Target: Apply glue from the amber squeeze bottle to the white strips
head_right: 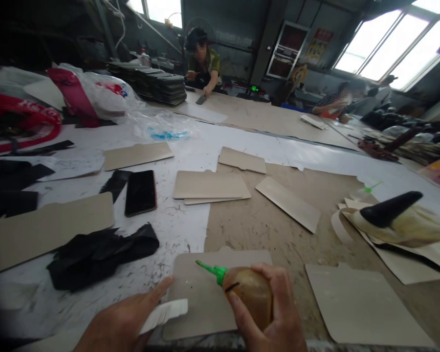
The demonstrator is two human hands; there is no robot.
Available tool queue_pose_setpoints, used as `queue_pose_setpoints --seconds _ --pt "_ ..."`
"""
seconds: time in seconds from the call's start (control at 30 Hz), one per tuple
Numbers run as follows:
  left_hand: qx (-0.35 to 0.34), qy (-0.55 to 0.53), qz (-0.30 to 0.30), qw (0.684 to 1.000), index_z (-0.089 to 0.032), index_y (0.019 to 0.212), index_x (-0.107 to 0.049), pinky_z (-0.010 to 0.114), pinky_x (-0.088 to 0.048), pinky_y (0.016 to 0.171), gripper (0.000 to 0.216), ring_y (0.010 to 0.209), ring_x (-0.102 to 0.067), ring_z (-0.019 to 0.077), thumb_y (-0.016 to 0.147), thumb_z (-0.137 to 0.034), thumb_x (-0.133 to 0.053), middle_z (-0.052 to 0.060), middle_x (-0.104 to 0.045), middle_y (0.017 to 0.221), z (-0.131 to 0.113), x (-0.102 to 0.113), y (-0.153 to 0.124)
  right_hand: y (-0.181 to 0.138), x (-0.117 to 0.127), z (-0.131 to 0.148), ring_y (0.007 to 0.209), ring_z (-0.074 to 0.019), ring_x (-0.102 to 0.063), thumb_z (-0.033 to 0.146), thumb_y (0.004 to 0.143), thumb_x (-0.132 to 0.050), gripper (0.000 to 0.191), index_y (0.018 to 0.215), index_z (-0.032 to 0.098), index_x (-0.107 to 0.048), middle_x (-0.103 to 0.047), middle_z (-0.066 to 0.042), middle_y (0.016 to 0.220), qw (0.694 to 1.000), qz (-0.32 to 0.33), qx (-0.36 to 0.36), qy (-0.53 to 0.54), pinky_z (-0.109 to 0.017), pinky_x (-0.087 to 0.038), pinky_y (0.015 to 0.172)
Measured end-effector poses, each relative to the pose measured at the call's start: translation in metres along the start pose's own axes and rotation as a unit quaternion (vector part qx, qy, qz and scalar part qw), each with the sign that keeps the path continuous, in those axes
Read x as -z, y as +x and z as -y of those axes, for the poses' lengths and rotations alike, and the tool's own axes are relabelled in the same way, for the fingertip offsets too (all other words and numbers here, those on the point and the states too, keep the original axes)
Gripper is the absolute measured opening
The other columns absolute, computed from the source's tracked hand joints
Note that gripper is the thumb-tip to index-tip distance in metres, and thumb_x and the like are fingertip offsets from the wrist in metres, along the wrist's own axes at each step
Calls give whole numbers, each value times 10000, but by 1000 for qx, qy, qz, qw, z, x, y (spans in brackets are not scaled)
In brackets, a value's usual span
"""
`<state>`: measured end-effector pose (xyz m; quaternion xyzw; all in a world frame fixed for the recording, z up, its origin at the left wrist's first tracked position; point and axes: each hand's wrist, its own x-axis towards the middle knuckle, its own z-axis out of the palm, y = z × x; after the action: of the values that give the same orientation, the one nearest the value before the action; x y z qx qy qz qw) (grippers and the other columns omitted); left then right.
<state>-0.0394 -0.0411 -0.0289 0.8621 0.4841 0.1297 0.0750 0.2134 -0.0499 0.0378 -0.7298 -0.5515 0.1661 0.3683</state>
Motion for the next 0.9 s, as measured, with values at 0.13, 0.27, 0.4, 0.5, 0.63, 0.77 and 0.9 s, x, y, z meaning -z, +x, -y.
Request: queue_pose_setpoints --seconds 0.13,0.27,0.4,0.5,0.63,0.77,0.9 --pt "40 28 53 997 -202 1299 -448 265 -521 541 621 590 -638 164 727 29 -371 -15 -661 717 1 -3 10 4 -17 3 857 -205 -563 474 769 -596 334 1027 281 -510 -532 -7 989 997 20 69 -4 -323 -460 787" --pt "42 11 77 996 -223 1345 -387 288 -536 588 646 634 -642 169 749 24 -384 -6 -660 749 4 -12 7 6 -27 6 901 -209 -552 431 779 -593 341 1052 256 -486 -519 -24 1022 994 46 99 -7 -320 -455 781" --pt "39 6 84 996 -222 1365 -361 288 -531 574 654 623 -634 177 751 0 -401 -1 -651 739 8 -18 3 8 -31 7 904 -199 -548 397 784 -598 329 1057 256 -482 -513 -18 1020 991 55 117 -21 -313 -454 767" --pt "32 0 75 997 -219 1368 -360 260 -521 587 668 634 -633 167 741 10 -395 8 -655 754 9 -19 3 10 -29 6 872 -202 -554 414 789 -588 317 1044 254 -490 -516 -18 995 991 45 122 -31 -318 -456 741" --pt "24 4 59 998 -208 1360 -375 238 -506 574 666 626 -626 158 736 24 -382 4 -650 743 9 -17 2 11 -22 4 845 -207 -554 432 792 -584 303 1021 249 -504 -522 -19 968 991 31 120 -49 -316 -453 718" --pt "12 -7 43 999 -176 1355 -384 256 -505 547 636 623 -629 169 744 2 -386 -3 -650 741 10 -15 3 12 -15 1 853 -192 -540 403 808 -571 274 1024 250 -498 -502 -14 971 991 24 116 -63 -301 -441 736" --pt "12 -12 49 999 -178 1351 -394 266 -520 565 616 640 -635 167 757 -17 -377 -4 -658 764 10 -15 3 12 -12 -1 865 -187 -529 382 816 -562 262 1029 246 -492 -491 -12 971 991 22 115 -63 -295 -429 750"
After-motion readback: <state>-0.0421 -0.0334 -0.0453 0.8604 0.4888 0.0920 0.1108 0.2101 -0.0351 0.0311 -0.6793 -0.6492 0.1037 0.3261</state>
